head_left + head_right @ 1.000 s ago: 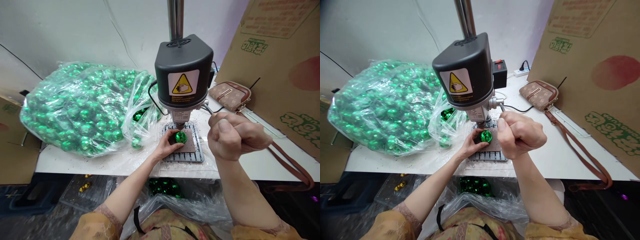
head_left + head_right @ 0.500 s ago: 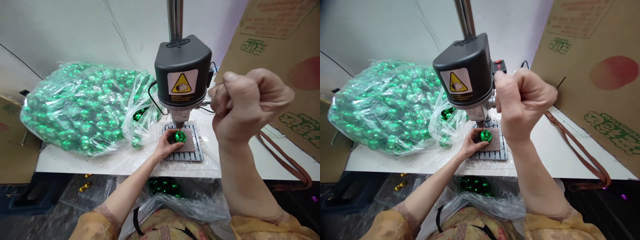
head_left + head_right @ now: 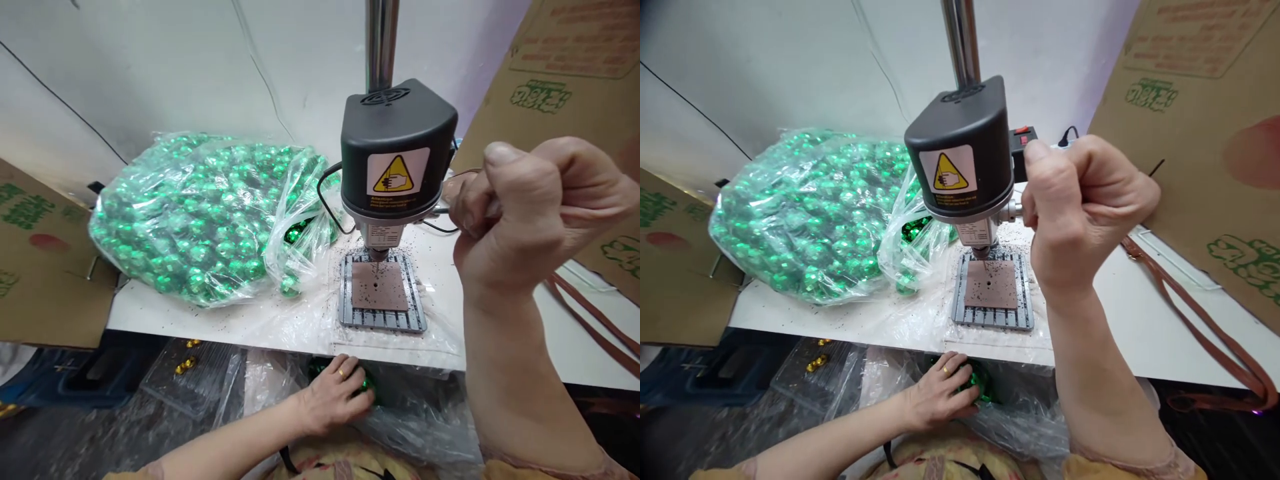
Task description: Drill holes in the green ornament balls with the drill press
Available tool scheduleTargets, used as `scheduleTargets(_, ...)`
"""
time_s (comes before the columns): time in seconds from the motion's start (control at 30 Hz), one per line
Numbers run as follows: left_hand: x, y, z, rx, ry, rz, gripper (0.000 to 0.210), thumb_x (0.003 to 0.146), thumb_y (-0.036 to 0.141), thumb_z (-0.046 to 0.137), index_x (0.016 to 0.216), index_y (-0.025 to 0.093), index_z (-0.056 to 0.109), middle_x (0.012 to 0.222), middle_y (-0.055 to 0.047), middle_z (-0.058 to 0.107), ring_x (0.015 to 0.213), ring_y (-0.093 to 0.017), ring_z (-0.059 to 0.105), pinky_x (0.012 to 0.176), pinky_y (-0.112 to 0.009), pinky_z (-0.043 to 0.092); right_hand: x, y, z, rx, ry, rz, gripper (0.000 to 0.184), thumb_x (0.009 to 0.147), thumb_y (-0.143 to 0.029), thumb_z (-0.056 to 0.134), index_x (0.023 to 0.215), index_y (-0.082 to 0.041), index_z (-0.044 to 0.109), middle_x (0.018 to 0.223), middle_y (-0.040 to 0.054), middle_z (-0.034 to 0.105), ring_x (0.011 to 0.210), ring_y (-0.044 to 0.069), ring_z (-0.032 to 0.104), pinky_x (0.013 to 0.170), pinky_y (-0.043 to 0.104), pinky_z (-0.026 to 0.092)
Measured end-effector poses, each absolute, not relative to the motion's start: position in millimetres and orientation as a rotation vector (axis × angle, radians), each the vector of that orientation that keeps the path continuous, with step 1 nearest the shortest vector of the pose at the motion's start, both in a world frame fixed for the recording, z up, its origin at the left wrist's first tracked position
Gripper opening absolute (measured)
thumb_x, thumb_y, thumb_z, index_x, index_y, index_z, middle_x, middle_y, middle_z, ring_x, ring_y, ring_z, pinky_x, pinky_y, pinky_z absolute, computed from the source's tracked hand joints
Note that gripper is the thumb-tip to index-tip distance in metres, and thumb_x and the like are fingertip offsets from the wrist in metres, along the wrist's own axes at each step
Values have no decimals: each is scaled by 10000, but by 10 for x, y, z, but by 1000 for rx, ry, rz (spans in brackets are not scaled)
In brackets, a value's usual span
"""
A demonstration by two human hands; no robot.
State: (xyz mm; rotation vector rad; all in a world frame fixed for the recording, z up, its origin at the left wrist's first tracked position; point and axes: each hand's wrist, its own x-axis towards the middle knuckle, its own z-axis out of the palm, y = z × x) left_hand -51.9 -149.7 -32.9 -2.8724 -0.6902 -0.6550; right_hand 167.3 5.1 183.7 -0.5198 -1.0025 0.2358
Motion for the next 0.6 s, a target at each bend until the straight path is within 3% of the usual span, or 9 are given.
scheduleTargets(0.13, -622, -1309, -285, -2889, -525, -723, 245, 976, 390, 639, 1141, 211, 662, 1079, -112, 730, 1116, -265, 646, 1026, -436, 528, 1664, 30, 1830, -540, -984, 231, 407, 829, -179, 660, 518, -233, 403, 438, -67, 342, 389, 77, 319, 444, 318, 287)
scheduleTargets(0.2, -698, -973, -146, -2828, -620, -872, 191, 1000, 249, 544, 1154, 196, 645, 1075, -122, 727, 1114, -262, 654, 1032, -440, 534, 1663, 22, 1825, -550, -989, 238, 400, 827, -170, 656, 515, -229, 412, 443, -65, 353, 399, 80, 334, 453, 325, 291)
scheduleTargets(0.27, -808, -495, 64, -2716, -976, -970, 333, 964, 69, 432, 1196, 202, 630, 1065, -116, 720, 1095, -247, 667, 1014, -421, 541, 1664, 18, 1822, -544, -994, 241, 393, 827, -160, 649, 516, -222, 419, 445, -65, 359, 404, 80, 350, 460, 329, 295)
scheduleTargets(0.37, -995, 317, 419, -2408, -1737, -863, 431, 898, 0, 407, 1195, 188, 657, 1140, -156, 693, 1142, -308, 650, 1036, -474, 514, 1662, 11, 1823, -518, -1006, 245, 393, 831, -142, 638, 519, -210, 410, 445, -70, 357, 405, 70, 352, 462, 324, 295)
scheduleTargets(0.5, -1143, 1120, 682, -2110, -2375, -605, 367, 844, -2, 522, 1139, 116, 706, 1161, -228, 688, 1185, -403, 633, 1060, -526, 458, 1651, -5, 1832, -521, -1015, 246, 405, 845, -117, 607, 529, -198, 366, 455, -74, 346, 422, 50, 364, 465, 297, 310)
scheduleTargets(0.6, -1178, 1376, 647, -2097, -2510, -599, 295, 816, 37, 606, 1067, 116, 739, 1053, -212, 720, 1155, -422, 643, 1042, -533, 453, 1651, -10, 1829, -512, -1028, 233, 412, 846, -117, 607, 524, -191, 361, 454, -75, 341, 425, 40, 363, 463, 284, 322)
